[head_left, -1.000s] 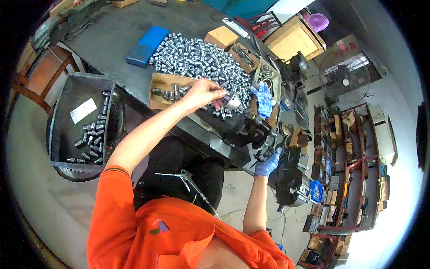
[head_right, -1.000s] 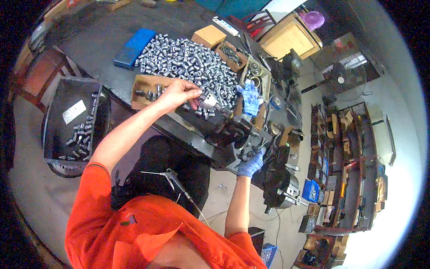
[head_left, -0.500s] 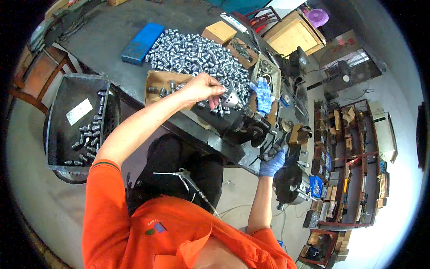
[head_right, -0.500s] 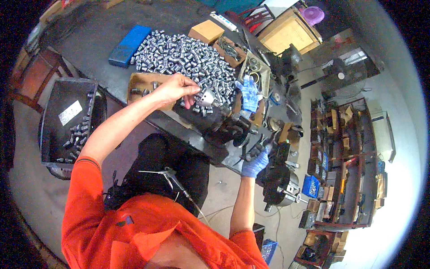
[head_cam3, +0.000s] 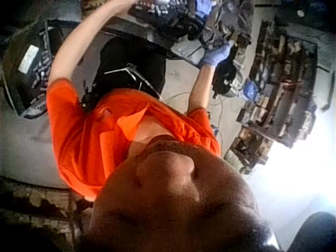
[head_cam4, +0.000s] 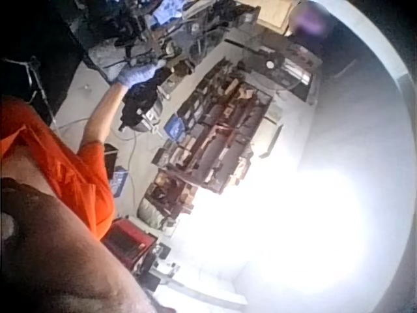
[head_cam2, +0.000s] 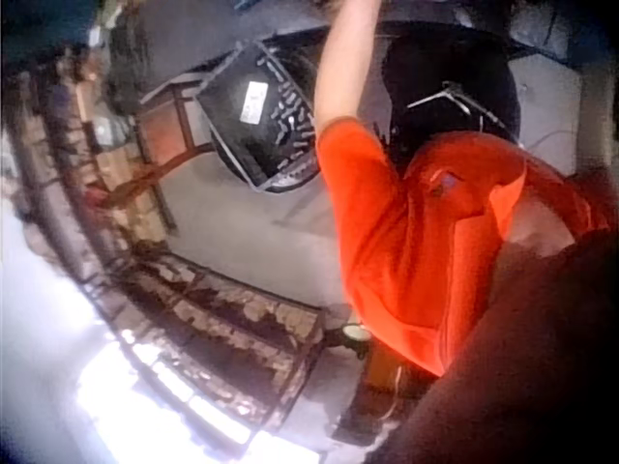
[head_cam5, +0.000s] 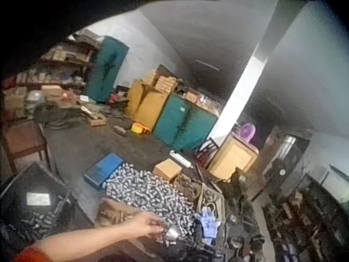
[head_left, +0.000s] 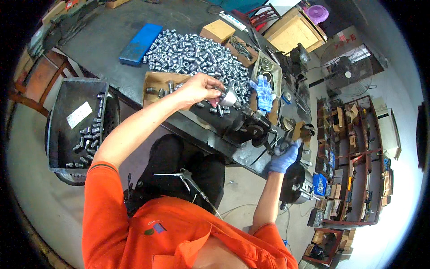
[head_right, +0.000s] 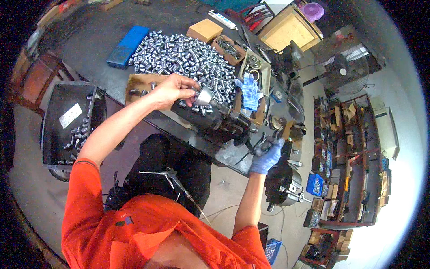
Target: The person picks up metal components from a pile on a workbench, blows air on one using a nozzle, and sorts them into a box and a larger container.
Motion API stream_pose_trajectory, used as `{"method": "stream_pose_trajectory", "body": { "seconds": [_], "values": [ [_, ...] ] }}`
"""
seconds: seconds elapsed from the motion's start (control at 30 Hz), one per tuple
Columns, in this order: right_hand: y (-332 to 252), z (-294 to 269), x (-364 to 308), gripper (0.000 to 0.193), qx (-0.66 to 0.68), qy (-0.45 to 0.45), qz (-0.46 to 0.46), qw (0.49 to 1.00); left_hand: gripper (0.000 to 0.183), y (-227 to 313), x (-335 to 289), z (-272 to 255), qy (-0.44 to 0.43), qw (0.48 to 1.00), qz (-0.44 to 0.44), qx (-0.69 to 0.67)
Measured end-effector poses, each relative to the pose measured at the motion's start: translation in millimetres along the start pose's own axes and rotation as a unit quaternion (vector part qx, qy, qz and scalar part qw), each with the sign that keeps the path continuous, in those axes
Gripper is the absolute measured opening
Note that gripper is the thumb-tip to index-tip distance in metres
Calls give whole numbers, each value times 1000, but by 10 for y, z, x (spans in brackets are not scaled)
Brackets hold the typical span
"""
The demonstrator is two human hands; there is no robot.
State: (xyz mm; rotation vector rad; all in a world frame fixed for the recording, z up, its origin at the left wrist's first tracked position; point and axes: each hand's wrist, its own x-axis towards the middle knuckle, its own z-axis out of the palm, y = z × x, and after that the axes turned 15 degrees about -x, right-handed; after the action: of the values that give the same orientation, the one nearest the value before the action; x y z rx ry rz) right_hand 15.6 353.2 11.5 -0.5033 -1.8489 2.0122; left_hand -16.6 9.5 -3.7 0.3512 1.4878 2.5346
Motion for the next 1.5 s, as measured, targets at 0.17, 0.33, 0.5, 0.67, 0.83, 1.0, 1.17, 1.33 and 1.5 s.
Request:
{"method": "stream_pose_trajectory", "body": {
  "seconds": [0.17,0.33,0.5,0.67,0.83,1.0,1.17,1.33,1.5],
  "values": [
    [-37,181,678,41,17,10,7,1000,23,-10,-4,19,-3,1000,21,20],
    [637,276,1292,38,-69,51,-13,996,22,-61,10,74,19,996,66,51],
    [1130,69,843,34,12,-72,63,995,24,-98,18,-21,22,997,63,34],
    [1271,-56,735,26,88,-81,134,984,23,-82,12,-1,30,998,48,6],
    [1214,67,1308,27,20,-80,-2,997,24,-3,23,88,53,993,20,102],
    [259,415,882,28,-48,41,-78,995,34,54,-41,108,87,972,12,217],
    [-243,267,-173,35,29,28,-15,999,38,84,-87,118,113,976,-18,188],
    [679,-128,87,37,34,-11,67,997,35,109,-87,110,108,983,1,152],
    [907,145,813,33,-67,-58,-40,995,32,73,-93,-29,108,973,27,204]
  ]
}}
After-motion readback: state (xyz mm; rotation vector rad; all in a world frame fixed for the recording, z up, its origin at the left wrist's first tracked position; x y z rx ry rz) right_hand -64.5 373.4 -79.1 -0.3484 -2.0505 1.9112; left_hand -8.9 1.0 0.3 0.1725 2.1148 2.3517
